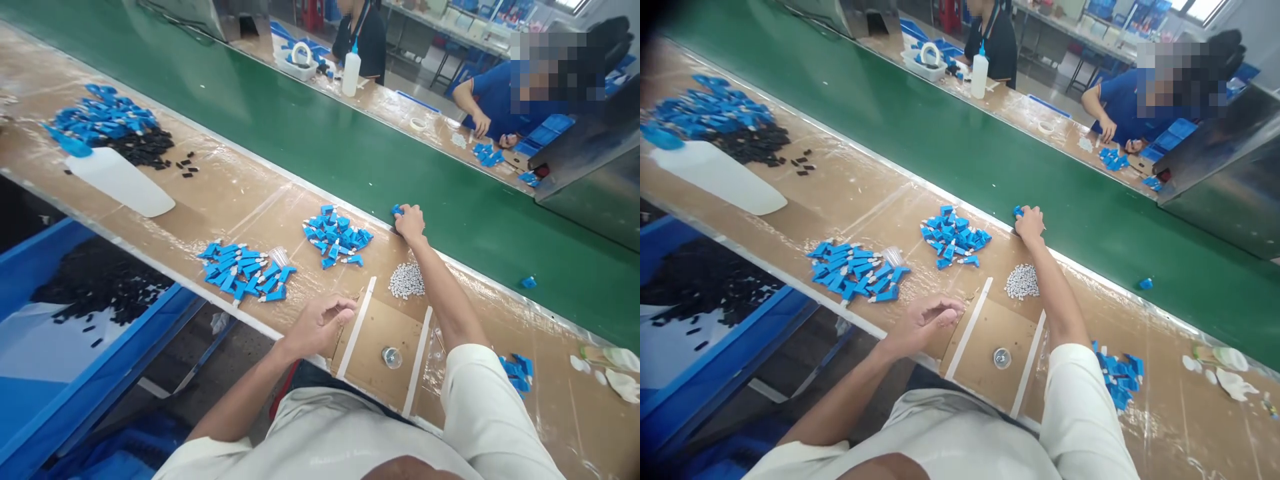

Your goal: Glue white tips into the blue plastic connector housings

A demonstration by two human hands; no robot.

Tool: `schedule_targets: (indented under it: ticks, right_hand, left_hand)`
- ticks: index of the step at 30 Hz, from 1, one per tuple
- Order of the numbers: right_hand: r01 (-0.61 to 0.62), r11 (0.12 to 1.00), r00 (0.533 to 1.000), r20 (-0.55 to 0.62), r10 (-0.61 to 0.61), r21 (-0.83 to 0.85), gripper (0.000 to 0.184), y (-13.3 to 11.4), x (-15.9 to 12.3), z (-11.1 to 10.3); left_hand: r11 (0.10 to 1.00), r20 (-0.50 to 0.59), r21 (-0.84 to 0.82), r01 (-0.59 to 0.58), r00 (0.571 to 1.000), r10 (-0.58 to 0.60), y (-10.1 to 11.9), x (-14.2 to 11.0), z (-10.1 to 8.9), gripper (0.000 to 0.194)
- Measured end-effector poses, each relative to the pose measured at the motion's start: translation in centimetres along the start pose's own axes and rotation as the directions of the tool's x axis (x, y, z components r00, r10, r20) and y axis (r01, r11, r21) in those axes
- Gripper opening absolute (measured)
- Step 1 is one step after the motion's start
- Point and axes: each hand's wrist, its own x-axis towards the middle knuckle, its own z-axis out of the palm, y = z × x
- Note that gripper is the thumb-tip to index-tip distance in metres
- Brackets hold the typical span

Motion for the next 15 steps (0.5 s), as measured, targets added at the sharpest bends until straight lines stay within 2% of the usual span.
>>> schedule_targets:
  ticks: [3, 4, 6, 7, 8, 9, 11, 13, 15]
  right_hand:
    - [0.035, 0.998, 0.999, 0.004, -0.035, 0.059, 0.027, -0.3, -1.7, -1.0]
    - [0.07, 0.993, 0.997, 0.021, -0.072, 0.094, 0.027, -0.2, -3.2, -1.7]
    - [0.199, 0.957, 0.971, 0.089, -0.221, 0.21, 0.026, 0.1, -7.6, -3.1]
    - [0.313, 0.891, 0.919, 0.131, -0.371, 0.329, 0.026, 0.2, -10.3, -3.9]
    - [0.42, 0.796, 0.838, 0.15, -0.524, 0.435, 0.025, 0.3, -13.3, -4.6]
    - [0.5, 0.722, 0.769, 0.137, -0.624, 0.478, 0.023, 0.3, -16.4, -5.2]
    - [0.643, 0.621, 0.661, 0.085, -0.745, 0.447, 0.022, 0.4, -21.7, -6.1]
    - [0.728, 0.596, 0.622, 0.04, -0.782, 0.338, 0.023, 0.7, -25.2, -6.3]
    - [0.746, 0.607, 0.63, 0.005, -0.777, 0.273, 0.023, 1.5, -26.4, -6.0]
  left_hand:
    - [0.998, -0.027, -0.064, 0.025, 0.999, -0.026, -0.2, 0.4, 0.0, 0.039]
    - [0.994, -0.059, -0.105, 0.031, 0.998, -0.037, -0.2, 0.6, 0.2, 0.042]
    - [0.98, -0.134, -0.197, 0.03, 0.989, -0.058, -0.2, 1.2, 0.7, 0.051]
    - [0.97, -0.165, -0.24, 0.024, 0.984, -0.065, -0.2, 1.5, 1.1, 0.057]
    - [0.96, -0.174, -0.279, 0.02, 0.982, -0.071, -0.2, 1.8, 1.6, 0.063]
    - [0.95, -0.149, -0.312, 0.024, 0.986, -0.073, -0.2, 2.1, 2.1, 0.068]
    - [0.935, -0.01, -0.349, 0.057, 0.998, -0.065, -0.2, 2.6, 3.3, 0.072]
    - [0.94, 0.132, -0.329, 0.093, 0.99, -0.052, -0.3, 2.7, 4.4, 0.069]
    - [0.948, 0.183, -0.295, 0.117, 0.981, -0.064, -0.3, 2.5, 5.1, 0.063]
